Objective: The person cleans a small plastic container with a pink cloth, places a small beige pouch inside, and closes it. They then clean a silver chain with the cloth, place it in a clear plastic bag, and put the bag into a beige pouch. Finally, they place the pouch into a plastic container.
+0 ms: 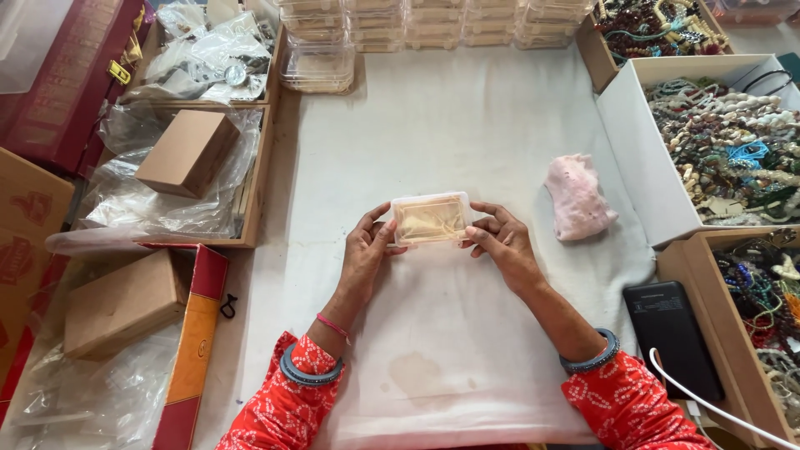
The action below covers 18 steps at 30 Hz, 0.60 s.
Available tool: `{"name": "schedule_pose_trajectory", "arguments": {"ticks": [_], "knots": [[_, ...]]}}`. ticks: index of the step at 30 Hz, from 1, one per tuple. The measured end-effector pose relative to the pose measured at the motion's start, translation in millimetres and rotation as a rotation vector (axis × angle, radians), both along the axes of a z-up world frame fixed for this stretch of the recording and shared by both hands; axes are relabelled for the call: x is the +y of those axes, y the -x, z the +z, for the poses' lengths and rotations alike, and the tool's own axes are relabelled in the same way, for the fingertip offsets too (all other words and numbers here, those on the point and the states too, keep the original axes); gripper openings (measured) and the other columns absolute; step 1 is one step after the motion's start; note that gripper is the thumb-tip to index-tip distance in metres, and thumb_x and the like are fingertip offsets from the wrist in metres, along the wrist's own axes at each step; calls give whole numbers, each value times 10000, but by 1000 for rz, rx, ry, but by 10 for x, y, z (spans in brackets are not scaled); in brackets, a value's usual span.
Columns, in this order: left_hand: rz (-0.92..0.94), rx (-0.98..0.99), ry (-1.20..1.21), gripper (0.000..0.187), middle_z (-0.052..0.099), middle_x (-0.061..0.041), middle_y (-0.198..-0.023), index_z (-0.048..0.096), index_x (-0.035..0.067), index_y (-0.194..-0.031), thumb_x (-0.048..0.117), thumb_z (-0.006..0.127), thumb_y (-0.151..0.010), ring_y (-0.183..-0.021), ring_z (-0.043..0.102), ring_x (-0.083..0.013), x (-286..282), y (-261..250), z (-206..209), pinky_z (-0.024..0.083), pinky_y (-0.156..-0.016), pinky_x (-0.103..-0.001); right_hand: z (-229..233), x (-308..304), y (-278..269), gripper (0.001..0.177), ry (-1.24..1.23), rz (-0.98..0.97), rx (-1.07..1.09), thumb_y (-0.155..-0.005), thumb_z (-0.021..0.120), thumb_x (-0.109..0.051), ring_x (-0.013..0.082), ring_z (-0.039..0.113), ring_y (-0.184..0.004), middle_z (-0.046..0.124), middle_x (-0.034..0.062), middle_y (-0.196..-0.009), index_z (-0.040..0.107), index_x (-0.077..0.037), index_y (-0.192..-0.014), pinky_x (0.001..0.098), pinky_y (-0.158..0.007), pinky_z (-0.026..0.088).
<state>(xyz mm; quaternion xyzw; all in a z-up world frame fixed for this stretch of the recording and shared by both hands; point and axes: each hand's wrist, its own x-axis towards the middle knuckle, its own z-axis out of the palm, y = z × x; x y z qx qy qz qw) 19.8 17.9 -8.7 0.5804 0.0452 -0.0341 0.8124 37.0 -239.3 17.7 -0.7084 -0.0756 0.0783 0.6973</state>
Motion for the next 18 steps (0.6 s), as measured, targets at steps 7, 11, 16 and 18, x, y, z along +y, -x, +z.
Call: {"name": "schedule_pose_trajectory", "arguments": {"ticks": [7, 11, 16, 18], "knots": [[-20, -38, -3, 619, 687, -100, -1080, 428, -43, -1511, 273, 619, -1014, -910, 704, -140, 1, -10, -133, 621, -792, -281, -57, -78, -49, 471, -78, -103, 23, -951, 668, -158, 139, 727, -810, 735, 100, -921, 524, 62, -1341, 241, -641, 555], [-55, -57, -58, 641, 707, -98, -1051, 406, -37, -1517, 264, 638, -1001, -906, 719, -142, -8, 21, -40, 615, -791, -275, -69, -93, -67, 423, -110, -133, 59, -946, 669, -162, 145, 728, -784, 724, 92, -893, 535, 49, -1288, 251, -630, 554], [-59, -11, -120, 684, 726, -87, -979, 398, -22, -1509, 238, 696, -952, -878, 730, -135, -25, 29, 24, 621, -766, -267, -144, -90, -65, 417, -116, -84, 57, -952, 671, -164, 144, 733, -790, 736, 110, -910, 544, 59, -1281, 254, -632, 557], [-49, -48, -109, 674, 730, -93, -963, 445, -46, -1487, 213, 726, -932, -867, 725, -132, -15, 7, -37, 625, -730, -267, -114, -62, -49, 433, -97, -40, 45, -959, 673, -181, 144, 737, -812, 745, 129, -933, 540, 61, -1293, 252, -630, 560]]}}
